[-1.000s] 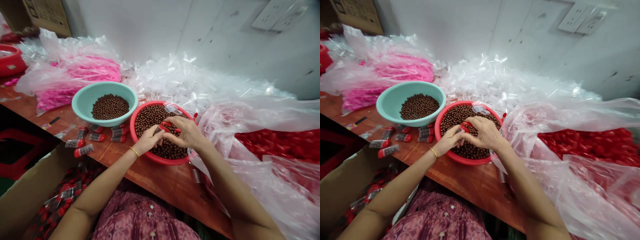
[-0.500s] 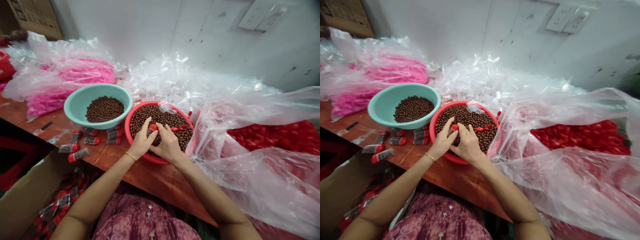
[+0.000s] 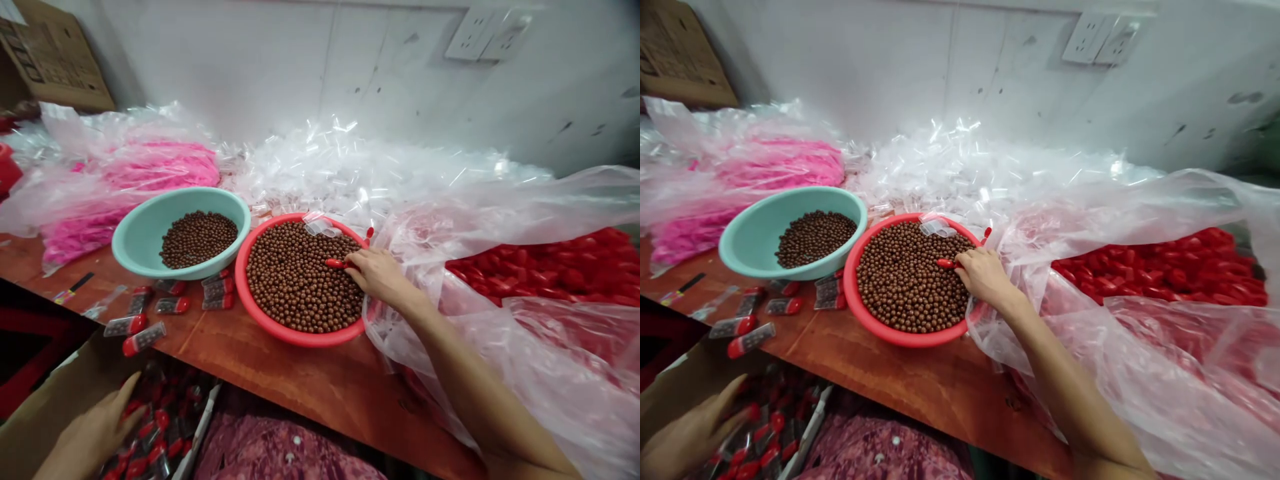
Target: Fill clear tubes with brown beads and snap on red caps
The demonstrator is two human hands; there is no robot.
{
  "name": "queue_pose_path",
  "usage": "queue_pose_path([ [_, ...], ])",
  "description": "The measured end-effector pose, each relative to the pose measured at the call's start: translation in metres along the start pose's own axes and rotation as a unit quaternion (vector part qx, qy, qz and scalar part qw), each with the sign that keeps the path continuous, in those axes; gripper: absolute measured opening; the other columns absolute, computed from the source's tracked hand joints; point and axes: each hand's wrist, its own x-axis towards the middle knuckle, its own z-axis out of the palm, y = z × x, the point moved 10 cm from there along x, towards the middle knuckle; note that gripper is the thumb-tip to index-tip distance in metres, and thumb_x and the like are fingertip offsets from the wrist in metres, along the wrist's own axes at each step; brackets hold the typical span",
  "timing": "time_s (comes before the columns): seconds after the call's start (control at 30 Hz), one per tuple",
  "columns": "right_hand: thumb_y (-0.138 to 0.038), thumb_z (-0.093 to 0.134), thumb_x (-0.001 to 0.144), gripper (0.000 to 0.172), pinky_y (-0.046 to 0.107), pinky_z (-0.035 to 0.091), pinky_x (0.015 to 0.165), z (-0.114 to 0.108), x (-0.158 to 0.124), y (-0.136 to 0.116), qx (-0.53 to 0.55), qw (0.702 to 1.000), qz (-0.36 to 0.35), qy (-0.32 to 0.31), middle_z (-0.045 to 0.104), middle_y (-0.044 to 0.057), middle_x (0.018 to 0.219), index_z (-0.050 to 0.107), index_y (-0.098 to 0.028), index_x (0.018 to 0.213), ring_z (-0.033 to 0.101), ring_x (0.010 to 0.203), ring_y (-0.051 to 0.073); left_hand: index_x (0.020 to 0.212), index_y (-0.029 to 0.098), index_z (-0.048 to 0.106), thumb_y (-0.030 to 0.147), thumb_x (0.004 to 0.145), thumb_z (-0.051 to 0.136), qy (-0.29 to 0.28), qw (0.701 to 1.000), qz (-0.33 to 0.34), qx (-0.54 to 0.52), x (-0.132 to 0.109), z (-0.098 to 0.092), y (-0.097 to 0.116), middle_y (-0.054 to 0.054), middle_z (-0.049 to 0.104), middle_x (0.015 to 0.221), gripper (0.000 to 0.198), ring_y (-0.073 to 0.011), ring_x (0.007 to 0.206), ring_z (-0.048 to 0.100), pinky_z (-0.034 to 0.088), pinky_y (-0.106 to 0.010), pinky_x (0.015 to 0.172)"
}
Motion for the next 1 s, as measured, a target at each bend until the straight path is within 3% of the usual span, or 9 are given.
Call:
queue_pose_path([
  [0.1,-0.025,0.046,0.085,0.018,0.034,0.040,0.076,-0.004,-0.001,0.003,0.030,0.998,0.027,0.045,0.065,0.009,0.085,0.060,-0.016,0.089,0.059,0.082,0.023,0.099,0.049,0.059,0.050,0.074,0.047,0.107,0.991,0.074,-0.032,0.035,-0.042,0.066,0.015,0.071,0.086,0.027,-0.0228,0.072,0.068,0.053,-0.034,0.062],
  [0.2,-0.023,0.043,0.082,0.020,0.034,0.042,0.071,-0.010,-0.008,0.010,0.082,0.989,0.056,0.111,0.065,0.008,0.079,0.058,-0.015,0.092,0.059,0.073,0.022,0.101,0.025,0.064,0.032,0.085,0.041,0.143,0.959,0.243,-0.017,0.097,-0.069,0.186,-0.004,0.070,0.094,0.029,-0.0195,0.082,0.065,0.050,-0.031,0.077],
  [0.3,-0.020,0.042,0.077,0.023,0.031,0.043,0.063,-0.013,-0.018,0.021,0.145,0.972,0.088,0.162,0.064,0.006,0.076,0.056,-0.017,0.095,0.058,0.064,0.019,0.111,0.018,0.060,0.015,0.084,0.036,0.140,0.912,0.386,0.025,0.165,-0.061,0.289,-0.008,0.066,0.100,0.036,-0.0181,0.093,0.060,0.047,-0.030,0.083],
  [0.43,-0.029,0.048,0.075,0.021,0.027,0.040,0.054,-0.011,-0.015,0.041,0.214,0.951,0.147,0.167,0.063,0.002,0.073,0.057,-0.019,0.091,0.054,0.055,0.015,0.118,0.016,0.056,0.006,0.075,0.044,0.078,0.889,0.440,0.097,0.242,-0.018,0.356,-0.012,0.061,0.108,0.045,-0.0207,0.097,0.057,0.046,-0.033,0.083],
  [0.57,-0.033,0.053,0.074,0.020,0.026,0.036,0.053,-0.009,0.012,0.054,0.228,0.950,0.174,0.124,0.060,0.002,0.067,0.061,-0.017,0.084,0.051,0.055,0.014,0.116,0.015,0.057,0.015,0.081,0.045,0.039,0.867,0.482,0.119,0.254,0.000,0.373,-0.013,0.062,0.103,0.037,-0.0214,0.093,0.057,0.044,-0.033,0.081],
  [0.73,-0.034,0.061,0.069,0.035,0.023,0.036,0.052,-0.004,0.044,0.047,0.347,0.922,0.130,0.111,0.057,-0.002,0.063,0.064,-0.016,0.099,0.048,0.053,0.011,0.110,0.016,0.058,0.030,0.086,0.045,0.063,0.872,0.484,0.015,0.223,-0.035,0.359,-0.008,0.064,0.088,0.031,-0.0179,0.083,0.057,0.042,-0.031,0.078],
  [0.8,-0.037,0.065,0.067,0.044,0.022,0.037,0.053,-0.004,0.050,0.035,0.406,0.903,0.087,0.108,0.058,-0.003,0.065,0.063,-0.017,0.106,0.048,0.054,0.011,0.106,0.015,0.058,0.034,0.084,0.048,0.054,0.888,0.452,-0.069,0.213,-0.051,0.348,-0.005,0.063,0.082,0.030,-0.0149,0.075,0.056,0.042,-0.027,0.071],
  [0.9,-0.040,0.066,0.068,0.035,0.023,0.040,0.059,-0.007,0.054,0.007,0.471,0.879,0.010,0.073,0.060,-0.002,0.070,0.067,-0.017,0.096,0.053,0.062,0.012,0.090,0.014,0.059,0.037,0.077,0.057,0.027,0.899,0.374,-0.226,0.204,-0.066,0.329,0.000,0.060,0.072,0.026,-0.0103,0.063,0.052,0.040,-0.022,0.060],
  [1.0,-0.043,0.062,0.071,0.029,0.024,0.041,0.059,-0.015,0.050,-0.023,0.540,0.840,-0.037,0.032,0.057,-0.001,0.067,0.066,-0.016,0.080,0.052,0.062,0.012,0.081,0.013,0.059,0.039,0.072,0.062,0.015,0.864,0.289,-0.413,0.197,-0.068,0.311,-0.001,0.062,0.075,0.027,-0.0103,0.067,0.054,0.043,-0.022,0.063],
])
